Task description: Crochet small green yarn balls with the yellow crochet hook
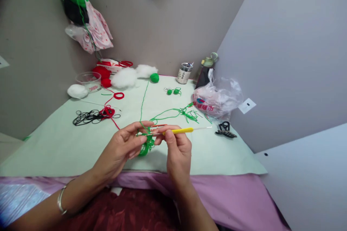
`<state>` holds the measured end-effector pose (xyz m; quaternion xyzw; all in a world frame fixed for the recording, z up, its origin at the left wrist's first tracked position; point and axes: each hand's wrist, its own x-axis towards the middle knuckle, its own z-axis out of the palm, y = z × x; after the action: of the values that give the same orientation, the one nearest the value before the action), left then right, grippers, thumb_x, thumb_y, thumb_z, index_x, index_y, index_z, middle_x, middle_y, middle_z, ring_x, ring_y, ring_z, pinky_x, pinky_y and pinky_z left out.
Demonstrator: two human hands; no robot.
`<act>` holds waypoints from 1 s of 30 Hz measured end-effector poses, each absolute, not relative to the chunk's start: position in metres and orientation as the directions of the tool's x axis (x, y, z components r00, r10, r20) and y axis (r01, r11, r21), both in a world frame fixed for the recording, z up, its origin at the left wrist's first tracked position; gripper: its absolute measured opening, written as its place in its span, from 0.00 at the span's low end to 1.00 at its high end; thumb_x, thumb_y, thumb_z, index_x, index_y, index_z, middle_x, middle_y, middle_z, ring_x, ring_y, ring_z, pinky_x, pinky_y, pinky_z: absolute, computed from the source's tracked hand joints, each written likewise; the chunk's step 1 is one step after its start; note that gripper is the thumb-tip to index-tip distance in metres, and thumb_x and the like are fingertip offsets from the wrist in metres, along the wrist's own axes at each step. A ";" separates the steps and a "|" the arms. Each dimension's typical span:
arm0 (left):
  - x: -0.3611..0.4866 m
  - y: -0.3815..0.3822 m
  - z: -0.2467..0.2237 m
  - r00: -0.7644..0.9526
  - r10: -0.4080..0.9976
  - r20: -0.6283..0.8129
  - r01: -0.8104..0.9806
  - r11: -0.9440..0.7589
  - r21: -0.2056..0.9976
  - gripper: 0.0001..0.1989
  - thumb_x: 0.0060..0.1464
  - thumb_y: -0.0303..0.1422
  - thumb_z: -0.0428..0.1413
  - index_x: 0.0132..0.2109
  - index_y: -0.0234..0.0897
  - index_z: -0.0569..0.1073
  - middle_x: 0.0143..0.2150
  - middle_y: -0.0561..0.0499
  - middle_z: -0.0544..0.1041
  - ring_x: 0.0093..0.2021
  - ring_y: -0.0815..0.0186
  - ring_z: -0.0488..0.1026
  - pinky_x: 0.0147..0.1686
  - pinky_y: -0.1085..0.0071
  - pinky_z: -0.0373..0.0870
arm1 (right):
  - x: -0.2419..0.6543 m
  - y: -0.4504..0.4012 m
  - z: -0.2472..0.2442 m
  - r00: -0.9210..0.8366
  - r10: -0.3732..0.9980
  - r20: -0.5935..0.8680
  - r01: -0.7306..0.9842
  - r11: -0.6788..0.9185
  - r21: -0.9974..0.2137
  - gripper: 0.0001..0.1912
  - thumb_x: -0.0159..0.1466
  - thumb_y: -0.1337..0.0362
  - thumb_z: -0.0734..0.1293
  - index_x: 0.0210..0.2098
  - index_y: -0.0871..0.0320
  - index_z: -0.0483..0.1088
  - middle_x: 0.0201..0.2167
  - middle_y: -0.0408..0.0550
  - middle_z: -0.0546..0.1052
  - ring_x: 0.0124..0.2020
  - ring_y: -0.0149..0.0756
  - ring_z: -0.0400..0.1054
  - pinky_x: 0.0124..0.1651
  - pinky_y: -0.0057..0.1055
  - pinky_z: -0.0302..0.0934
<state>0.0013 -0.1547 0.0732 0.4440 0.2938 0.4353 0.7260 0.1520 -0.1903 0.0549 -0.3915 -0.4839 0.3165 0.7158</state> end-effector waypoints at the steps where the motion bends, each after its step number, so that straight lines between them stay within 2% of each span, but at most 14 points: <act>1: 0.001 -0.155 0.073 0.445 0.895 -0.035 -0.360 0.214 0.908 0.16 0.55 0.34 0.68 0.51 0.40 0.84 0.37 0.52 0.74 0.21 0.79 0.55 0.20 0.76 0.52 | 0.152 -0.192 0.056 0.331 0.825 0.458 -0.038 0.496 -0.867 0.12 0.74 0.61 0.64 0.39 0.54 0.78 0.35 0.45 0.82 0.30 0.30 0.73 0.36 0.30 0.71; 3: 0.000 -0.156 0.073 0.430 0.903 -0.012 -0.333 0.170 0.927 0.15 0.55 0.34 0.67 0.51 0.41 0.84 0.36 0.53 0.73 0.21 0.78 0.57 0.21 0.76 0.52 | 0.151 -0.196 0.058 0.333 0.787 0.519 0.118 0.511 -0.851 0.12 0.75 0.64 0.62 0.40 0.53 0.78 0.36 0.44 0.82 0.30 0.31 0.74 0.37 0.31 0.71; 5: 0.001 -0.158 0.073 0.386 0.922 0.021 -0.310 0.108 0.945 0.15 0.55 0.32 0.67 0.50 0.41 0.84 0.35 0.54 0.72 0.22 0.78 0.58 0.22 0.76 0.54 | 0.150 -0.200 0.056 0.272 0.714 0.645 0.346 0.553 -0.758 0.12 0.74 0.68 0.62 0.44 0.51 0.77 0.37 0.44 0.82 0.33 0.32 0.76 0.39 0.32 0.72; 8: 0.004 -0.161 0.073 0.317 0.948 0.032 -0.339 0.082 0.937 0.18 0.52 0.31 0.70 0.52 0.40 0.83 0.33 0.56 0.71 0.22 0.78 0.58 0.23 0.77 0.57 | 0.147 -0.203 0.047 0.060 0.552 0.831 0.638 0.619 -0.458 0.15 0.71 0.72 0.65 0.52 0.51 0.76 0.40 0.48 0.83 0.40 0.37 0.78 0.42 0.34 0.73; 10: 0.006 -0.161 0.072 0.376 0.926 -0.032 -0.408 0.196 0.892 0.23 0.51 0.32 0.71 0.55 0.40 0.81 0.31 0.57 0.71 0.21 0.79 0.56 0.21 0.79 0.54 | 0.146 -0.202 0.041 -0.012 0.462 0.887 0.728 0.612 -0.309 0.18 0.69 0.74 0.68 0.54 0.52 0.77 0.43 0.51 0.82 0.44 0.39 0.78 0.43 0.34 0.73; 12: 0.005 -0.157 0.070 0.502 0.857 -0.116 -0.455 0.376 0.807 0.23 0.52 0.33 0.70 0.56 0.39 0.81 0.30 0.58 0.70 0.19 0.81 0.50 0.18 0.80 0.48 | 0.145 -0.200 0.039 0.044 0.457 0.889 0.727 0.596 -0.342 0.17 0.69 0.74 0.68 0.53 0.51 0.78 0.44 0.52 0.81 0.44 0.39 0.78 0.44 0.35 0.73; 14: 0.003 -0.153 0.070 0.575 0.805 -0.149 -0.485 0.482 0.730 0.20 0.53 0.31 0.70 0.53 0.36 0.82 0.31 0.57 0.71 0.18 0.83 0.46 0.17 0.81 0.45 | 0.146 -0.199 0.043 0.199 0.537 0.820 0.600 0.594 -0.536 0.14 0.71 0.73 0.66 0.49 0.51 0.79 0.39 0.48 0.81 0.41 0.38 0.77 0.43 0.36 0.72; 16: 0.002 -0.151 0.072 0.562 0.815 -0.142 -0.515 0.479 0.711 0.18 0.52 0.30 0.70 0.51 0.35 0.83 0.32 0.56 0.72 0.18 0.84 0.46 0.17 0.81 0.44 | 0.147 -0.198 0.050 0.340 0.641 0.688 0.367 0.583 -0.725 0.12 0.73 0.70 0.63 0.44 0.51 0.79 0.33 0.45 0.79 0.33 0.35 0.74 0.39 0.36 0.71; 18: 0.001 -0.151 0.075 0.535 0.835 -0.130 -0.508 0.441 0.740 0.20 0.51 0.29 0.71 0.52 0.36 0.83 0.33 0.55 0.73 0.18 0.85 0.48 0.17 0.81 0.45 | 0.147 -0.196 0.056 0.366 0.710 0.602 0.203 0.570 -0.796 0.12 0.74 0.67 0.63 0.42 0.51 0.80 0.33 0.45 0.79 0.31 0.34 0.72 0.37 0.34 0.70; 20: 0.002 -0.154 0.077 0.524 0.843 -0.120 -0.483 0.410 0.774 0.21 0.50 0.30 0.72 0.52 0.38 0.83 0.35 0.54 0.75 0.18 0.84 0.52 0.17 0.81 0.47 | 0.146 -0.194 0.058 0.326 0.728 0.604 0.198 0.572 -0.796 0.11 0.73 0.66 0.65 0.41 0.51 0.80 0.36 0.46 0.82 0.34 0.35 0.74 0.39 0.35 0.70; 23: 0.005 -0.158 0.077 0.483 0.869 -0.103 -0.482 0.362 0.798 0.20 0.50 0.31 0.72 0.52 0.39 0.83 0.37 0.53 0.76 0.19 0.83 0.55 0.18 0.81 0.49 | 0.142 -0.194 0.052 0.284 0.678 0.678 0.340 0.590 -0.732 0.12 0.72 0.69 0.66 0.45 0.49 0.81 0.38 0.46 0.83 0.40 0.38 0.77 0.44 0.38 0.72; 25: 0.006 -0.158 0.074 0.478 0.871 -0.112 -0.490 0.371 0.789 0.21 0.51 0.31 0.71 0.53 0.39 0.83 0.34 0.54 0.75 0.19 0.83 0.53 0.18 0.81 0.49 | 0.141 -0.196 0.045 0.245 0.607 0.756 0.486 0.598 -0.637 0.15 0.70 0.71 0.67 0.49 0.47 0.80 0.40 0.47 0.83 0.42 0.39 0.77 0.45 0.39 0.73; 28: 0.005 -0.152 0.069 0.585 0.797 -0.148 -0.488 0.492 0.721 0.20 0.53 0.31 0.70 0.53 0.36 0.83 0.27 0.59 0.67 0.19 0.82 0.48 0.17 0.82 0.47 | 0.143 -0.197 0.039 0.150 0.498 0.854 0.644 0.606 -0.466 0.18 0.68 0.73 0.70 0.52 0.46 0.80 0.44 0.49 0.82 0.45 0.40 0.78 0.45 0.38 0.73; 30: 0.002 -0.148 0.068 0.628 0.764 -0.148 -0.504 0.545 0.670 0.16 0.53 0.30 0.69 0.50 0.34 0.84 0.26 0.59 0.64 0.19 0.83 0.45 0.17 0.83 0.46 | 0.146 -0.196 0.042 0.220 0.523 0.824 0.587 0.604 -0.540 0.16 0.69 0.73 0.68 0.50 0.48 0.81 0.41 0.48 0.83 0.41 0.38 0.77 0.43 0.36 0.72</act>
<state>0.0021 -0.1481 0.0680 0.2984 0.2173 0.3722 0.8516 0.1460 -0.1963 0.0418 -0.4445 -0.6241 -0.0248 0.6420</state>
